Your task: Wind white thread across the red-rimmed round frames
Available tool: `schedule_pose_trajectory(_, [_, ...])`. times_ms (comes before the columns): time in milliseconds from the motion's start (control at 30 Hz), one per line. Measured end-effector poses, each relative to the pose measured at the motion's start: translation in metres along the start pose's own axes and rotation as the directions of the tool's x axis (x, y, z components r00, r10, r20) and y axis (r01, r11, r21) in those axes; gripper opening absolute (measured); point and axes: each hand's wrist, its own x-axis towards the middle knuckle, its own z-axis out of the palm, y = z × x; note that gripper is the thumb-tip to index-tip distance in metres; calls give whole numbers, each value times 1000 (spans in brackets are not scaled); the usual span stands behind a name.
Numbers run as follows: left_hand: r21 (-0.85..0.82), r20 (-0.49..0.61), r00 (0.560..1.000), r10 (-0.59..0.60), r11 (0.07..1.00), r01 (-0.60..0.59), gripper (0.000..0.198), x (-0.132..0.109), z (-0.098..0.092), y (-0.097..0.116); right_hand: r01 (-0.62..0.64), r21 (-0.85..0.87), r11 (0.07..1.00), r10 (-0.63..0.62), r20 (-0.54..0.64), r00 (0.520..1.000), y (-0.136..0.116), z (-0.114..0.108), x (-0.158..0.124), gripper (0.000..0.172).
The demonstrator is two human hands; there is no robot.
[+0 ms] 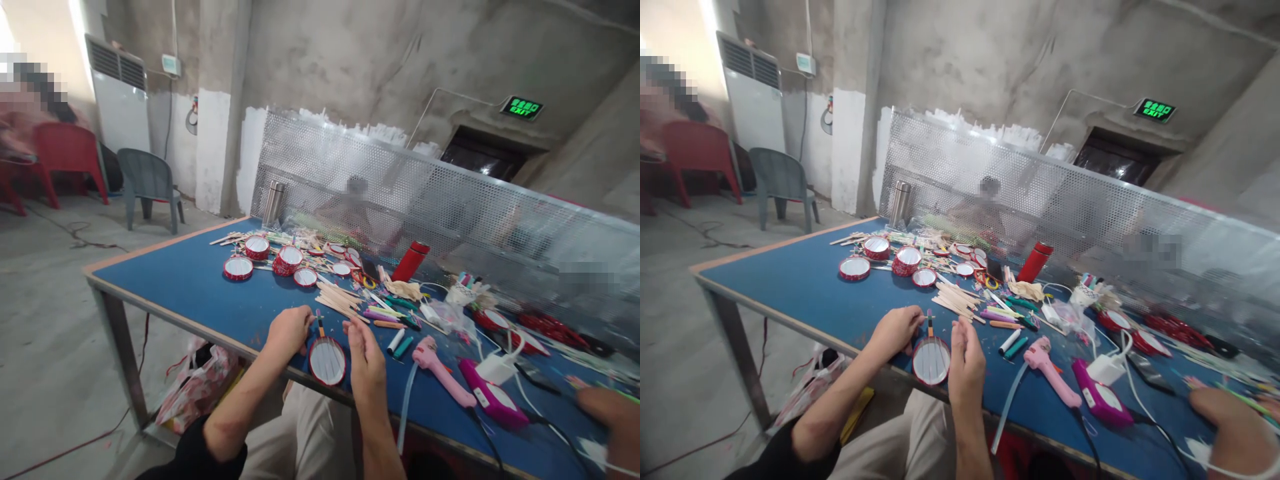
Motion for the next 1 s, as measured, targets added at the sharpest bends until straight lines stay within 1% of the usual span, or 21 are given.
schedule_pose_trajectory(67, [9,4,1000,1,1000,-1,25,1,0,-1,-53,80,995,52,11,999,-2,3,10,58])
schedule_pose_trajectory(200, [36,1,1000,4,999,-4,24,1,0,-1,-218,211,953,192,136,972,0,11,26,54])
schedule_pose_trajectory(267, [48,-3,1000,9,999,-9,24,2,0,-1,-260,223,939,222,182,958,2,15,32,50])
schedule_pose_trajectory(333, [60,-1,1000,14,998,-14,26,2,1,-1,-272,217,938,229,204,952,4,19,38,45])
schedule_pose_trajectory(433, [78,2,1000,20,997,-20,27,3,2,-2,-281,202,938,229,245,942,6,26,44,38])
schedule_pose_trajectory(500, [91,-1,1000,21,996,-20,27,4,3,-3,-273,193,942,217,270,938,8,30,48,36])
schedule_pose_trajectory(733, [121,-17,1000,22,992,-20,26,5,3,-4,-183,185,965,123,297,947,17,36,51,41])
schedule_pose_trajectory(1000, [157,-30,999,17,988,-12,25,3,3,-2,-153,158,976,100,302,948,14,35,48,42])
